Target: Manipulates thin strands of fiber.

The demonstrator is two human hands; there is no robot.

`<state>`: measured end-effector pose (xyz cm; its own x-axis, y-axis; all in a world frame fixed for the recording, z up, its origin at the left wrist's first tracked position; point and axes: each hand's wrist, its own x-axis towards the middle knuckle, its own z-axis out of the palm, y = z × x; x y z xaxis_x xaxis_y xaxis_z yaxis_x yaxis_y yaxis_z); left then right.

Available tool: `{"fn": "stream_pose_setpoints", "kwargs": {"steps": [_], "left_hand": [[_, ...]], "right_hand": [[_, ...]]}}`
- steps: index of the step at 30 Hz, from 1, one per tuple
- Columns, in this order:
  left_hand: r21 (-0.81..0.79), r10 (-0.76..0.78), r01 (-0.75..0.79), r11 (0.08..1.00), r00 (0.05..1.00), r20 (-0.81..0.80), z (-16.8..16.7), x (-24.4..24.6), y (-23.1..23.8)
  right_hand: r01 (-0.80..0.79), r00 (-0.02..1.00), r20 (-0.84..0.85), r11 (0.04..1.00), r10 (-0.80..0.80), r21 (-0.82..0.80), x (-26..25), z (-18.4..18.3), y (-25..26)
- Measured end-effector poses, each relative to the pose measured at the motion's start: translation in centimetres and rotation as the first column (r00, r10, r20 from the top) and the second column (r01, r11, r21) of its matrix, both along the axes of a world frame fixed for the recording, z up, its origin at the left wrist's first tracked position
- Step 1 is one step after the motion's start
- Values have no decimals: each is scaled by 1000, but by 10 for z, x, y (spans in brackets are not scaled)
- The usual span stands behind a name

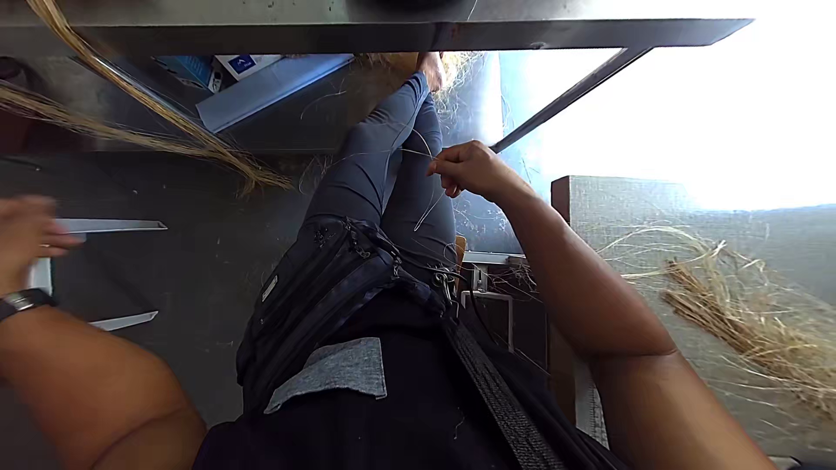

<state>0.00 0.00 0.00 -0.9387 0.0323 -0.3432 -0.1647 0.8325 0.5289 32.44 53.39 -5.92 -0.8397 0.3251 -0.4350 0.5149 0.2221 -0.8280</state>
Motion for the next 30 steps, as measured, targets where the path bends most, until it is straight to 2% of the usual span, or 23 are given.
{"fn": "stream_pose_setpoints", "kwargs": {"steps": [2,3,5,8,10,12,15,18,21,26,30], "left_hand": [[-158,-188,227,961,956,225,-26,16,46],[-202,-276,338,919,919,281,-42,19,69],[-188,-461,490,851,869,179,-65,26,115],[-54,-621,620,782,772,-137,-70,49,190],[65,-701,727,684,679,-218,-64,68,236],[261,-769,782,566,615,-177,-58,94,275],[605,-835,670,430,550,-17,-60,134,321],[719,-832,539,439,546,99,-68,160,348],[740,-790,496,454,608,77,-74,161,353],[645,-659,538,543,749,-70,-84,121,327],[543,-567,532,650,815,-119,-83,87,293]], "right_hand": [[-34,999,-18,999,35,12,1,0,-2],[-54,998,-28,998,55,30,2,0,-2],[-100,993,-48,992,104,77,3,-2,-2],[-157,983,-69,976,169,153,3,-4,-4],[-180,974,-101,966,201,186,2,-4,-6],[-205,961,-136,950,241,236,2,-5,-10],[-216,939,-189,920,288,325,9,-1,-23],[-257,914,-204,888,351,381,11,3,-32],[-329,889,-163,845,427,421,10,4,-34],[-553,785,-20,714,620,429,2,-9,-18],[-617,776,174,671,606,412,5,4,-18]]}}
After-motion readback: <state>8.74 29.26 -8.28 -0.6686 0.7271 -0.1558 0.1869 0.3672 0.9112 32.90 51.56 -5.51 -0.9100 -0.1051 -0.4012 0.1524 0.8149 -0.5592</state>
